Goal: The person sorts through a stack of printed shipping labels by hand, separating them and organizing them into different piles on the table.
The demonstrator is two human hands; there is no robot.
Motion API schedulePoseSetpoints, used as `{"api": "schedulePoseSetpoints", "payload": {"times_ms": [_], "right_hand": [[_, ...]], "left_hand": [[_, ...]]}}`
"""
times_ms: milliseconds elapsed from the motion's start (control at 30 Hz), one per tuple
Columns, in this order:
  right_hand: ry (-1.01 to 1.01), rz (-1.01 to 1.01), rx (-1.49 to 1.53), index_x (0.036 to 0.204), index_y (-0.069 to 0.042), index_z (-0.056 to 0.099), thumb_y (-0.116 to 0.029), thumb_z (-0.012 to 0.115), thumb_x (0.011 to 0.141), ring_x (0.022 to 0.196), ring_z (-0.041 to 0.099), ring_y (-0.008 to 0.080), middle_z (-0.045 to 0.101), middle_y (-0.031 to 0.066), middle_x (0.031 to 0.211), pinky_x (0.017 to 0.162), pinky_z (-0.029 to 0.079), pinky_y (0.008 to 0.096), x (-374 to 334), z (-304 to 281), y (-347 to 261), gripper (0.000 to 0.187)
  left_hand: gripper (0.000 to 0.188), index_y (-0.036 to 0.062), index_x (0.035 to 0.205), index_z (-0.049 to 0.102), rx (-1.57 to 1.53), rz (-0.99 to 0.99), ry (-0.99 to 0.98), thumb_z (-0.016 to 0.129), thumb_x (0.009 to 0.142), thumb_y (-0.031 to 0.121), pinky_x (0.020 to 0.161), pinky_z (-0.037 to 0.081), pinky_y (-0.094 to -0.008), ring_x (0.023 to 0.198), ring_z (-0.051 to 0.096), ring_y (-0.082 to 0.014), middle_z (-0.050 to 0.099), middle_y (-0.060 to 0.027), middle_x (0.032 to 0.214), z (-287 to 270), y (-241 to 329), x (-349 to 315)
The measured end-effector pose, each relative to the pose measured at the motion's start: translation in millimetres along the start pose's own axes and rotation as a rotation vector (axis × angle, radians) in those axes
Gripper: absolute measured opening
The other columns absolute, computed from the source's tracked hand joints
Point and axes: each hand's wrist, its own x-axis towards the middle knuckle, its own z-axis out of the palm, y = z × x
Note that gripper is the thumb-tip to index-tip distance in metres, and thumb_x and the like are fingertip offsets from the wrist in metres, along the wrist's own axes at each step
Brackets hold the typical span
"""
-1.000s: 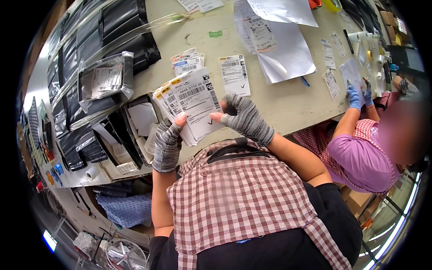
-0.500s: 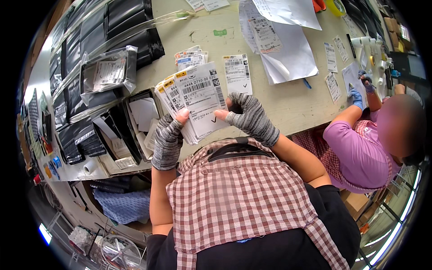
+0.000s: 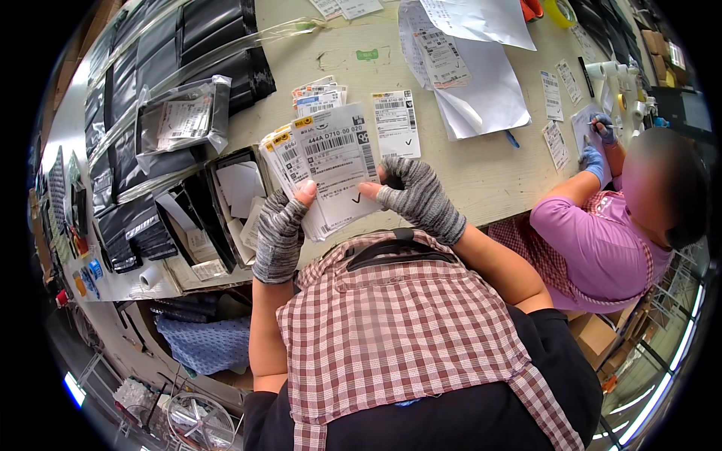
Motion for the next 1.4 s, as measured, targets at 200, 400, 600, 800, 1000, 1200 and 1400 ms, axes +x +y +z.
{"api": "schedulePoseSetpoints", "payload": {"times_ms": [200, 400, 600, 800, 1000, 1200, 1400], "right_hand": [[-0.028, 0.032, 0.018, 0.071, -0.001, 0.061, -0.027, 0.070, 0.079, 0.052, 0.050, 0.0080, 0.055, 0.0033, 0.055, 0.050, 0.042, 0.0265, -1.4, 3.4, -5.4, 0.029], [-0.160, -0.038, -0.320, 0.077, 0.001, 0.060, -0.031, 0.068, 0.080, 0.055, 0.055, 0.0207, 0.058, 0.0119, 0.061, 0.056, 0.045, 0.0328, 1.7, 8.2, 12.7, 0.033], [-0.096, -0.031, -0.331, 0.079, 0.000, 0.060, -0.026, 0.071, 0.078, 0.055, 0.052, 0.0158, 0.055, 0.0090, 0.061, 0.055, 0.044, 0.0307, 4.7, 22.3, 31.3, 0.028], [-0.094, -0.070, -0.401, 0.073, -0.001, 0.062, -0.029, 0.068, 0.079, 0.057, 0.056, 0.0313, 0.057, 0.0171, 0.062, 0.054, 0.044, 0.0379, 18.0, 25.6, 19.8, 0.029], [-0.148, -0.006, -0.412, 0.075, -0.001, 0.064, -0.030, 0.063, 0.083, 0.055, 0.058, 0.0313, 0.057, 0.0172, 0.059, 0.055, 0.045, 0.0371, 27.0, 24.5, 22.7, 0.030], [0.100, -0.084, -0.094, 0.078, -0.002, 0.063, -0.016, 0.070, 0.079, 0.059, 0.060, 0.0134, 0.060, 0.0084, 0.064, 0.057, 0.048, 0.0260, 32.0, 29.0, 8.7, 0.016], [0.122, -0.128, -0.321, 0.079, -0.003, 0.063, -0.013, 0.071, 0.078, 0.061, 0.060, 0.0139, 0.064, 0.0077, 0.067, 0.059, 0.048, 0.0271, 35.0, 18.6, 4.3, 0.012]], "left_hand": [[0.045, -0.0043, 0.112, 0.057, -0.013, 0.029, 0.027, 0.065, 0.082, 0.028, 0.076, 0.049, -0.0271, 0.086, 0.061, -0.0174, 0.064, -0.0124, 0.099, -7.7, -8.5, 0.5], [0.035, 0.0000, 0.110, 0.061, 0.178, 0.013, 0.059, 0.062, 0.087, 0.026, 0.070, 0.048, -0.0239, 0.080, 0.059, -0.0108, 0.064, -0.0059, 0.095, -28.4, -30.5, -6.5], [0.035, -0.0024, 0.108, 0.061, 0.036, -0.102, 0.074, 0.062, 0.088, 0.026, 0.071, 0.048, -0.0233, 0.080, 0.059, -0.0103, 0.065, -0.0066, 0.094, -33.6, -50.8, -11.4], [0.035, -0.0020, 0.108, 0.062, 0.089, -0.048, 0.087, 0.061, 0.089, 0.027, 0.068, 0.048, -0.0230, 0.076, 0.058, -0.0086, 0.065, -0.0061, 0.090, -33.0, -43.1, 0.6], [0.036, -0.0025, 0.107, 0.062, 0.099, -0.039, 0.107, 0.062, 0.088, 0.028, 0.068, 0.048, -0.0232, 0.078, 0.058, -0.0088, 0.065, -0.0065, 0.090, -31.4, -32.0, 9.7], [0.034, -0.0027, 0.103, 0.063, 0.177, 0.000, 0.132, 0.064, 0.087, 0.027, 0.066, 0.048, -0.0235, 0.075, 0.058, -0.0088, 0.065, -0.0063, 0.086, -26.9, -25.5, 12.3], [0.033, -0.0022, 0.102, 0.064, 0.178, -0.014, 0.124, 0.064, 0.086, 0.027, 0.067, 0.048, -0.0235, 0.075, 0.059, -0.0093, 0.066, -0.0069, 0.086, -24.5, -25.9, 12.0]]}}
